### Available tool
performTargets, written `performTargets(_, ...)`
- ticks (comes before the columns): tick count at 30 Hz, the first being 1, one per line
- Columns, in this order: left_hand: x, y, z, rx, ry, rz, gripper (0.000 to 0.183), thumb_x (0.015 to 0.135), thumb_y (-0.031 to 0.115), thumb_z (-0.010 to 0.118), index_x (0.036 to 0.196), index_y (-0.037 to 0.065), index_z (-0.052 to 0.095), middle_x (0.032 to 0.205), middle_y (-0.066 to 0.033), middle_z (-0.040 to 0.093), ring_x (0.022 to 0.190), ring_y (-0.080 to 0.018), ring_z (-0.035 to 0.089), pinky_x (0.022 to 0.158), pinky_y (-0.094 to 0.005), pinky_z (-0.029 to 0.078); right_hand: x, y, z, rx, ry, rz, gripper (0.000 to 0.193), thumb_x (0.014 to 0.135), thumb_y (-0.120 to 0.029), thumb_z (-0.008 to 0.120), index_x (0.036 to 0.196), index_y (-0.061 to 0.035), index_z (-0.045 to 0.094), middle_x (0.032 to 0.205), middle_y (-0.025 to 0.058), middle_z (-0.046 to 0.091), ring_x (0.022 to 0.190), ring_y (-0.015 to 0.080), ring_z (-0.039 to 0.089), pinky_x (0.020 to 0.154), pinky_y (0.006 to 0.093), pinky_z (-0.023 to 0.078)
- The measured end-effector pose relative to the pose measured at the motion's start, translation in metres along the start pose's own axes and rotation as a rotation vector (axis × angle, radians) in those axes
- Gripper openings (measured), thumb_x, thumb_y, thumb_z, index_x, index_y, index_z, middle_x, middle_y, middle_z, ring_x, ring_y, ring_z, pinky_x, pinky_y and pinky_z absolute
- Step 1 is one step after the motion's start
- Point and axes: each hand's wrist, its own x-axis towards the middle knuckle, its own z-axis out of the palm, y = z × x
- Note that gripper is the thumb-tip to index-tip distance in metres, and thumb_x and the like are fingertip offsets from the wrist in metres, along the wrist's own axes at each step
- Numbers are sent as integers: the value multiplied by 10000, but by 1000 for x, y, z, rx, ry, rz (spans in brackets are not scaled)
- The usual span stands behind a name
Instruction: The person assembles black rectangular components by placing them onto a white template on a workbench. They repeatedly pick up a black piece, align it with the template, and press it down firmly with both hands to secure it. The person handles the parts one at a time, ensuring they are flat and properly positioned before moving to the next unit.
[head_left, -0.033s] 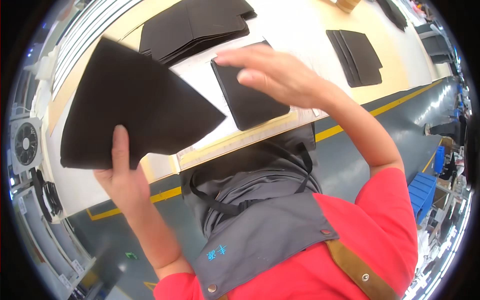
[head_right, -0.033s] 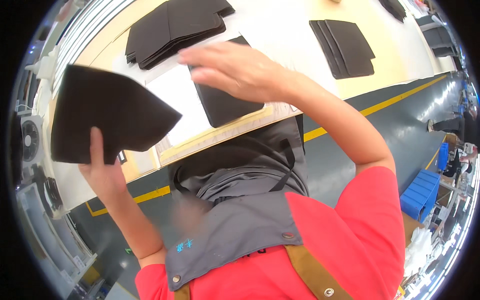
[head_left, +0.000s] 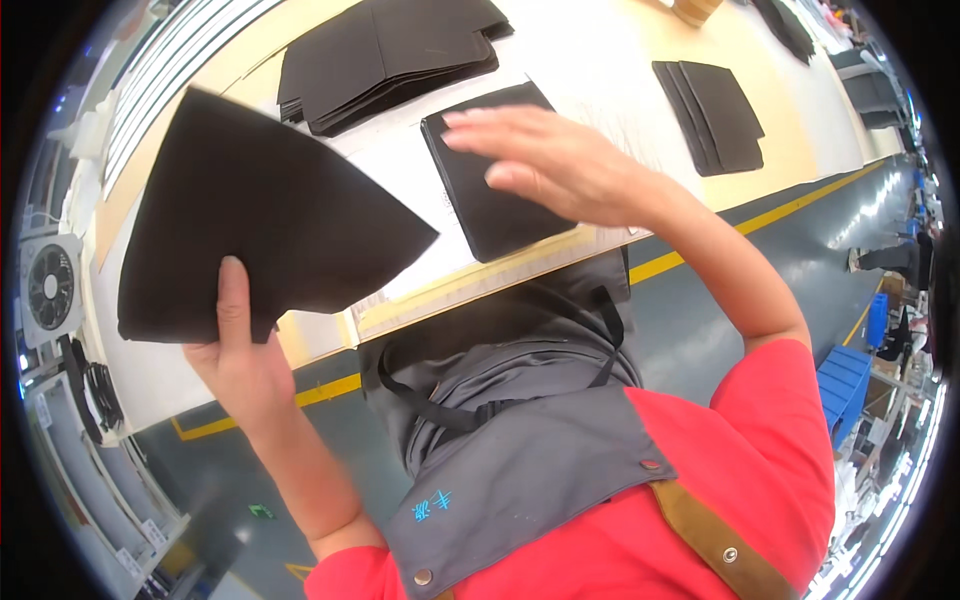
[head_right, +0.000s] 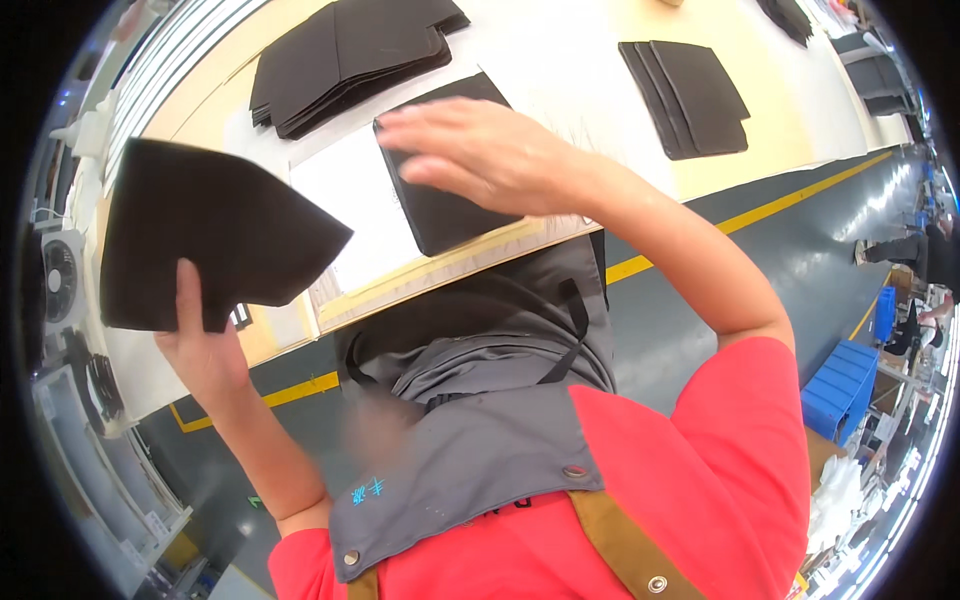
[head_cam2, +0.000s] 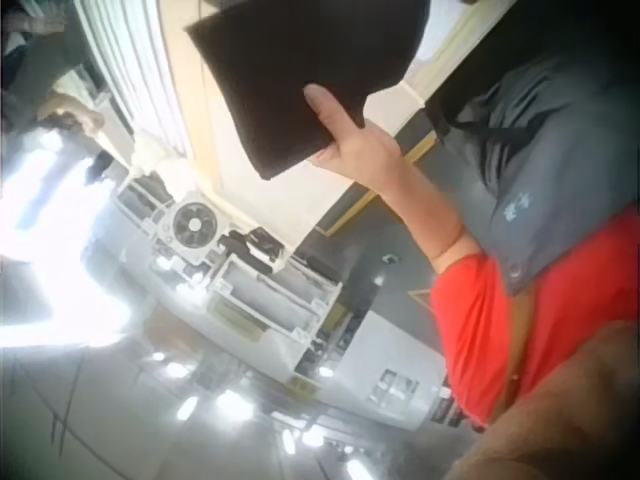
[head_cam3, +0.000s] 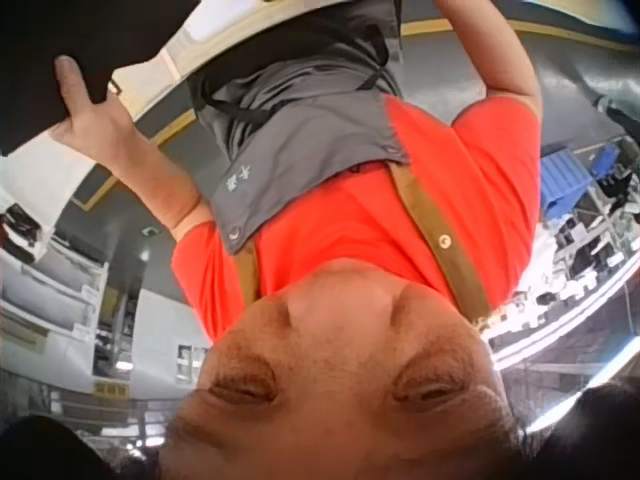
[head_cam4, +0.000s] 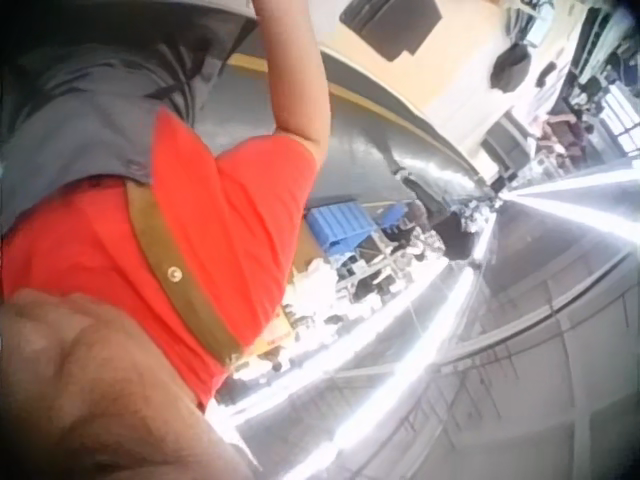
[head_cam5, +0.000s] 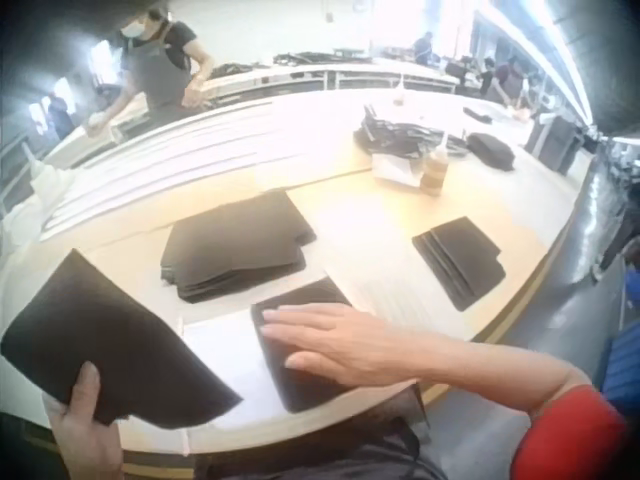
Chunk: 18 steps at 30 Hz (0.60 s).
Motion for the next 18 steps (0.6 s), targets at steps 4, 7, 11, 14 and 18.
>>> performTargets(4, 2, 0, -16, 14, 21, 11, 381, 1015, 49, 660, 1378, -38, 580, 1318, -119, 648, 1178, -255, 650, 1003, -442, 547, -36, 4, 20, -379, -203, 18, 507, 1086, -422, 481, 1532, -181, 486, 1624, 36, 421, 1536, 238, 325, 1267, 497, 240)
performTargets(7, 1, -1, -12, -13, 60, 19, 309, 1002, 37, 675, 1303, -23, 639, 1246, -102, 677, 1089, -199, 673, 926, -365, 575, -42, 3, 31, -456, -251, 35, 543, 1095, -457, 432, 1581, -216, 419, 1670, -8, 348, 1567, 203, 258, 1297, 500, 145)
performTargets(11, 1, -2, -15, -28, 33, 22, 287, 1000, 51, 686, 1278, -12, 660, 1217, -84, 689, 1081, -186, 673, 934, -367, 569, -47, 4, 37, -524, -297, 70, 571, 1103, -507, 349, 1611, -246, 373, 1682, -21, 327, 1573, 191, 238, 1302, 502, 111)
performTargets(14, -1, -1, -16, -19, 42, 28, 279, 1003, 57, 683, 1274, -8, 663, 1213, -80, 691, 1073, -184, 677, 920, -367, 572, -48, 4, 39, -532, -287, 73, 573, 1108, -509, 325, 1621, -254, 351, 1684, -26, 323, 1574, 188, 234, 1303, 501, 106)
performTargets(18, -2, -4, -16, 16, 57, 25, 283, 1007, 68, 683, 1277, -12, 659, 1210, -92, 691, 1045, -196, 687, 860, -380, 591, -48, 4, 39, -540, -290, 85, 583, 1107, -527, 300, 1625, -263, 339, 1685, -34, 319, 1574, 183, 232, 1305, 500, 102)
